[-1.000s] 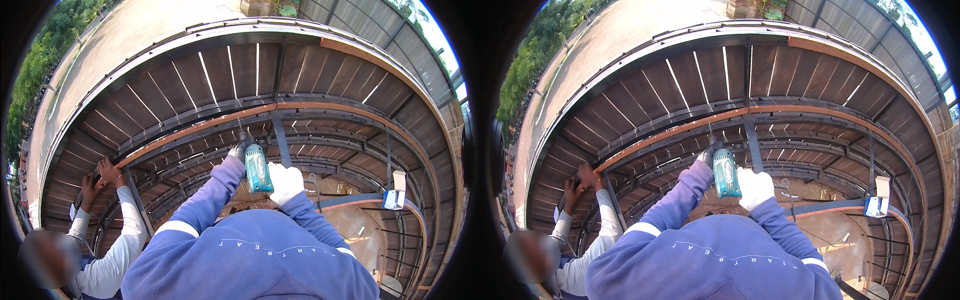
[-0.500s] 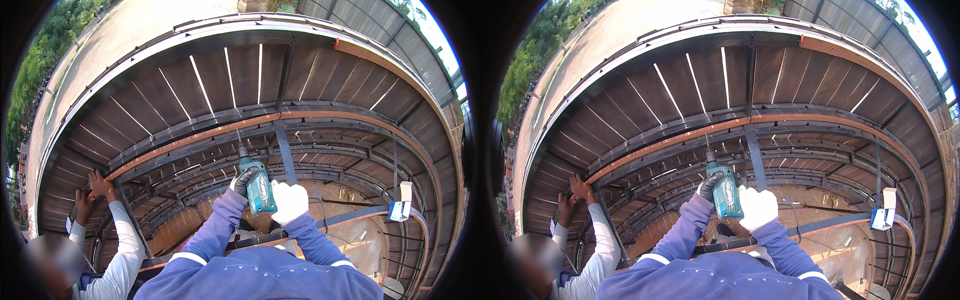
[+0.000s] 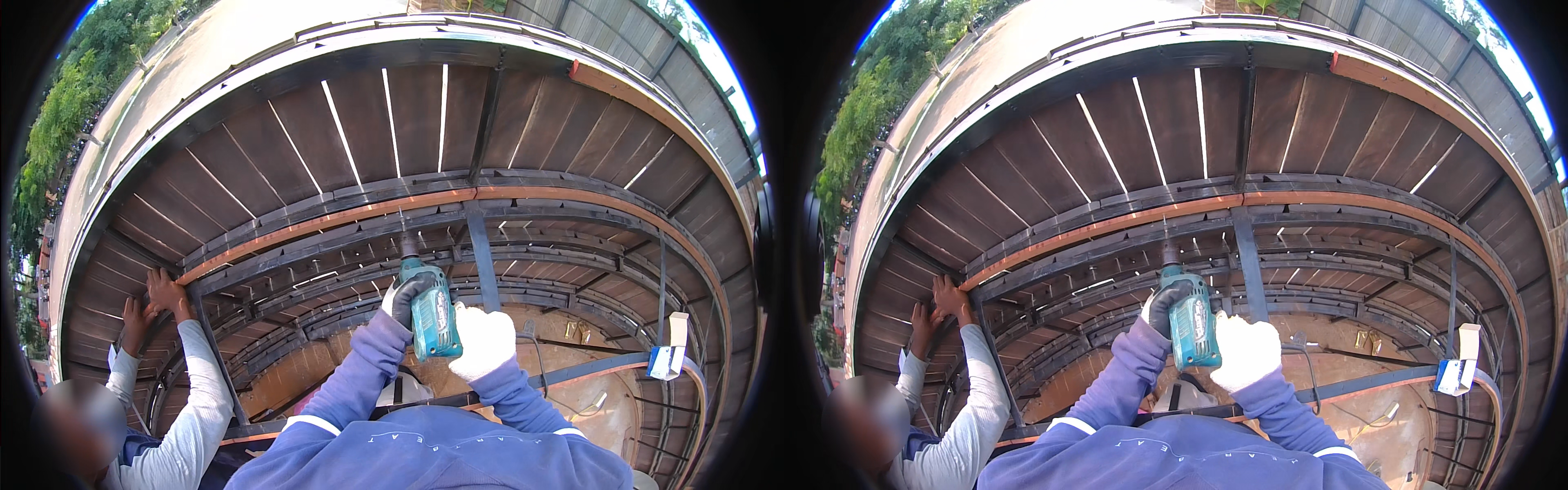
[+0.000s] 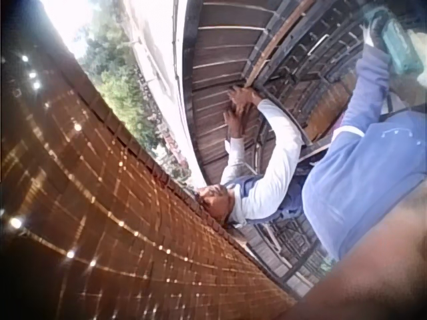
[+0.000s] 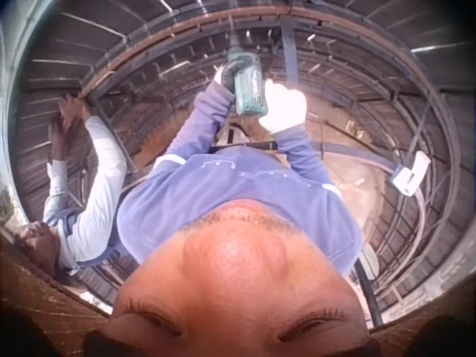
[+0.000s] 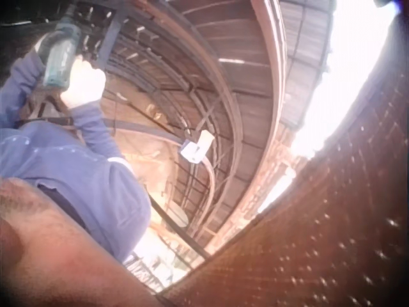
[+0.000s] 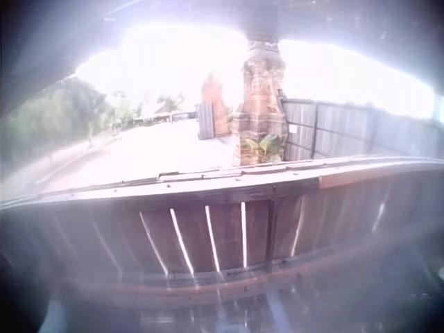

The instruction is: The person uses a power drill to drive screws through curved wooden planks and into a circular metal frame. The person picks up screws from a box and positions the wooden pieces before drilling them into place.

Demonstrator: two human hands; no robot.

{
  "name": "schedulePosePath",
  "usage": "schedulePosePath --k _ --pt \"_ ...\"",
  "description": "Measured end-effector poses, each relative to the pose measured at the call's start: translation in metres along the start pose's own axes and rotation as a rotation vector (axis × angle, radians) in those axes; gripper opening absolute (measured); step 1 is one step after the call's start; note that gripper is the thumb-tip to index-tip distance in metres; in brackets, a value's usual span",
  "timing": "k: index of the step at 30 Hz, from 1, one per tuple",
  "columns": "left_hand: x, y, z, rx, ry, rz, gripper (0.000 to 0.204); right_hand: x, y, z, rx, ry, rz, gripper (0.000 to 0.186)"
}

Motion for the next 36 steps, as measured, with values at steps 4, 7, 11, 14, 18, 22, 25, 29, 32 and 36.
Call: schedulePosePath --k 4,7,11,14,18,22,25,29,32,36 --pt "0.011 -0.007 -0.006 -0.003 0.007 0.032 0.044 0.0 0.003 -0.003 -0.07 -0.035 -0.033 0.081" --pt "-0.001 0.0 0.001 -0.013 -0.031 0.048 0.042 0.006 -0.001 -0.004 -0.071 -0.055 -0.027 0.08" --pt "-0.007 -0.001 0.004 0.024 -0.042 0.086 0.039 0.002 0.001 -0.002 -0.065 -0.054 -0.013 0.069" --pt "-0.007 0.0 0.002 0.02 -0.057 0.104 0.038 0.002 0.002 -0.004 -0.09 -0.069 -0.008 0.059" --pt "0.001 -0.005 -0.002 -0.001 -0.076 0.108 0.036 0.005 -0.001 -0.001 -0.087 -0.066 0.034 0.044" --pt "0.012 -0.01 -0.006 -0.017 -0.051 0.077 0.037 0.007 -0.003 0.001 -0.055 -0.016 0.033 0.049" --pt "0.011 -0.013 -0.005 -0.018 -0.043 0.081 0.038 0.019 -0.011 -0.001 -0.008 0.072 0.017 0.075" --pt "0.0 -0.011 0.003 0.011 -0.061 0.13 0.039 0.015 -0.009 0.004 0.002 0.079 0.031 0.074" --pt "-0.001 -0.01 0.007 0.015 -0.04 0.129 0.04 0.013 -0.008 0.007 -0.003 0.075 0.029 0.074" --pt "0.002 -0.016 0.007 0.027 -0.04 0.143 0.039 -0.001 0.003 0.014 -0.083 -0.063 0.031 0.049"
Point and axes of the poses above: each hand's wrist, its own z-axis towards the middle knuckle, its own x-axis out of the palm, y = z × x, the point moved 7 cm from there along z, towards the middle knuckle, and after that the axes turned 12 degrees about z, right-handed, at the moved point
